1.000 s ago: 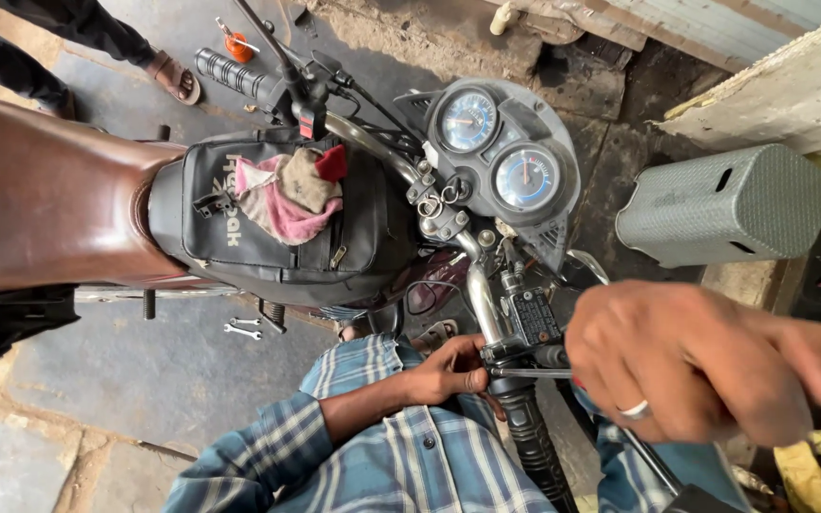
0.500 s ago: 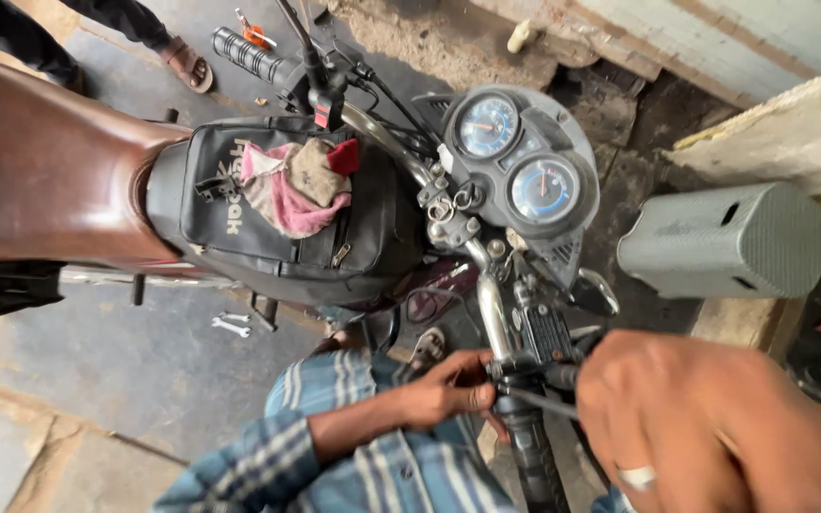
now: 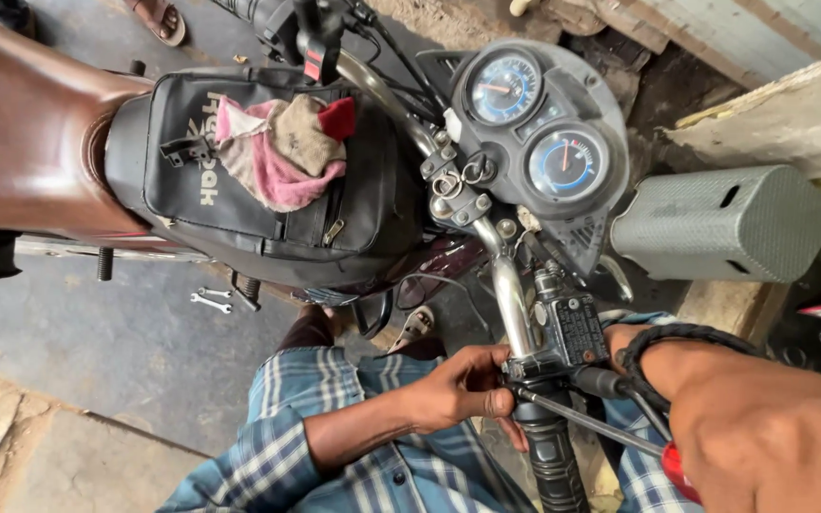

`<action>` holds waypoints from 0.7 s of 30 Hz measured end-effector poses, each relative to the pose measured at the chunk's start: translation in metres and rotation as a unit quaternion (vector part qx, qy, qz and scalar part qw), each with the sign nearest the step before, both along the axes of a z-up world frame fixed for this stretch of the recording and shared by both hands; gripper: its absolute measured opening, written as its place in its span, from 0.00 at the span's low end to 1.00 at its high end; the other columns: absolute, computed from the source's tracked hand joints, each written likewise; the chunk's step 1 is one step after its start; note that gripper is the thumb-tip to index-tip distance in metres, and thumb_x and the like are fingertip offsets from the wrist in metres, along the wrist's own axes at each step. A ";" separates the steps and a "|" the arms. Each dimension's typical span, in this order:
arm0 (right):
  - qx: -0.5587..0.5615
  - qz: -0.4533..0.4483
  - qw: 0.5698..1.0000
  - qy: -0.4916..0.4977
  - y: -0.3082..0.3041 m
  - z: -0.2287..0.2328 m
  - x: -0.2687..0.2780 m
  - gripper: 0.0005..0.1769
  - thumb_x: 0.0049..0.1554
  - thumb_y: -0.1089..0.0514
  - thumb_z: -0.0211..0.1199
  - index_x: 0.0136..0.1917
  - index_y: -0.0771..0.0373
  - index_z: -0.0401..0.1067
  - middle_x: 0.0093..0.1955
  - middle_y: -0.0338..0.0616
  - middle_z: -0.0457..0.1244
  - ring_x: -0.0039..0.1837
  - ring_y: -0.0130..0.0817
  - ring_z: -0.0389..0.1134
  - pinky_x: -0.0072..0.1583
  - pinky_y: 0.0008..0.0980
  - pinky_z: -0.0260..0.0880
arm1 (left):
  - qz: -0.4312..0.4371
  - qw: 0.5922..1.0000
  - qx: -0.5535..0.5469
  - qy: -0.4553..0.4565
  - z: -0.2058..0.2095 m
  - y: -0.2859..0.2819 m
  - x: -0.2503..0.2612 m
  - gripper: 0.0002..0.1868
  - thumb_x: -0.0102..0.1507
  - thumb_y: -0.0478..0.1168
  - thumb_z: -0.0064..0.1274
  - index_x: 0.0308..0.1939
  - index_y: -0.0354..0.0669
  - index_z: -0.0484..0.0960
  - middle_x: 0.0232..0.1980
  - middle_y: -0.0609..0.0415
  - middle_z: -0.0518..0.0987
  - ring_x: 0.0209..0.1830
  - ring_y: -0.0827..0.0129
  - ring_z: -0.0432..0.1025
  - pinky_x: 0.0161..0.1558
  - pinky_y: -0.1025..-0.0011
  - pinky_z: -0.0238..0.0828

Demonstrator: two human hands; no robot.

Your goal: Repairing and adjusting the controls on a motorcycle handlebar using a screwdriver.

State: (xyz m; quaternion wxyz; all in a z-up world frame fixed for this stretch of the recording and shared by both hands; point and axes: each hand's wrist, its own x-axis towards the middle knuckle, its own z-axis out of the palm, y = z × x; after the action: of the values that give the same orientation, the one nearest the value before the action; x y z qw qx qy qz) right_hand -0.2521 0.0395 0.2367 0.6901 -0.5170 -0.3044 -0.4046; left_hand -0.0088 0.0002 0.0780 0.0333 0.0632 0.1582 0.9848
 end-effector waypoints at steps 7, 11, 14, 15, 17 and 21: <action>-0.009 -0.038 0.998 -0.043 0.009 -0.006 0.002 0.22 0.63 0.71 0.42 0.29 0.55 0.50 0.30 0.39 0.47 0.31 0.43 0.54 0.33 0.48 0.54 | 0.002 1.000 0.014 0.005 -0.008 0.007 0.000 0.31 0.73 0.39 0.54 0.75 0.28 0.62 0.66 0.39 0.77 0.55 0.54 0.78 0.59 0.52 0.80; -0.013 -0.049 0.997 -0.059 0.011 -0.006 0.003 0.22 0.62 0.72 0.43 0.29 0.55 0.50 0.29 0.40 0.47 0.30 0.43 0.54 0.33 0.47 0.54 | -0.002 1.000 0.026 -0.001 -0.009 0.009 0.001 0.30 0.74 0.39 0.55 0.74 0.28 0.62 0.66 0.40 0.77 0.55 0.53 0.78 0.59 0.52 0.80; -0.018 -0.059 0.995 -0.075 0.011 -0.006 0.004 0.23 0.62 0.73 0.43 0.28 0.55 0.50 0.29 0.40 0.48 0.30 0.42 0.54 0.33 0.46 0.55 | 0.000 0.999 0.036 0.000 -0.007 0.010 0.002 0.30 0.73 0.40 0.55 0.74 0.29 0.63 0.65 0.41 0.77 0.55 0.55 0.78 0.59 0.52 0.80; -0.021 -0.064 0.994 -0.082 0.011 -0.006 0.004 0.23 0.61 0.73 0.43 0.28 0.55 0.50 0.29 0.40 0.48 0.30 0.42 0.54 0.33 0.45 0.55 | 0.007 1.000 0.022 -0.004 -0.008 0.011 0.002 0.31 0.73 0.40 0.56 0.74 0.29 0.64 0.65 0.41 0.77 0.55 0.56 0.78 0.58 0.52 0.80; -0.022 -0.068 0.993 -0.090 0.012 -0.006 0.005 0.23 0.61 0.74 0.43 0.28 0.55 0.51 0.29 0.40 0.48 0.30 0.42 0.54 0.33 0.45 0.55 | 0.016 1.000 0.011 -0.010 -0.005 0.010 0.002 0.31 0.72 0.40 0.56 0.75 0.29 0.64 0.64 0.42 0.77 0.54 0.57 0.78 0.58 0.52 0.81; -0.025 -0.096 0.991 -0.093 0.029 -0.014 0.005 0.23 0.60 0.74 0.44 0.28 0.56 0.51 0.30 0.41 0.48 0.30 0.42 0.54 0.34 0.44 0.55 | 0.014 1.000 0.013 -0.013 -0.001 0.008 0.001 0.31 0.72 0.42 0.57 0.73 0.29 0.64 0.65 0.42 0.77 0.57 0.57 0.77 0.57 0.54 0.81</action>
State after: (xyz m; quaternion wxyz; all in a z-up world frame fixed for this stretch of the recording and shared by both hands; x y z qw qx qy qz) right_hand -0.2471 0.0687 0.2226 0.6039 -0.5211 -0.3261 -0.5073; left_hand -0.0076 0.0080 0.0773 0.0209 0.0482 0.1457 0.9879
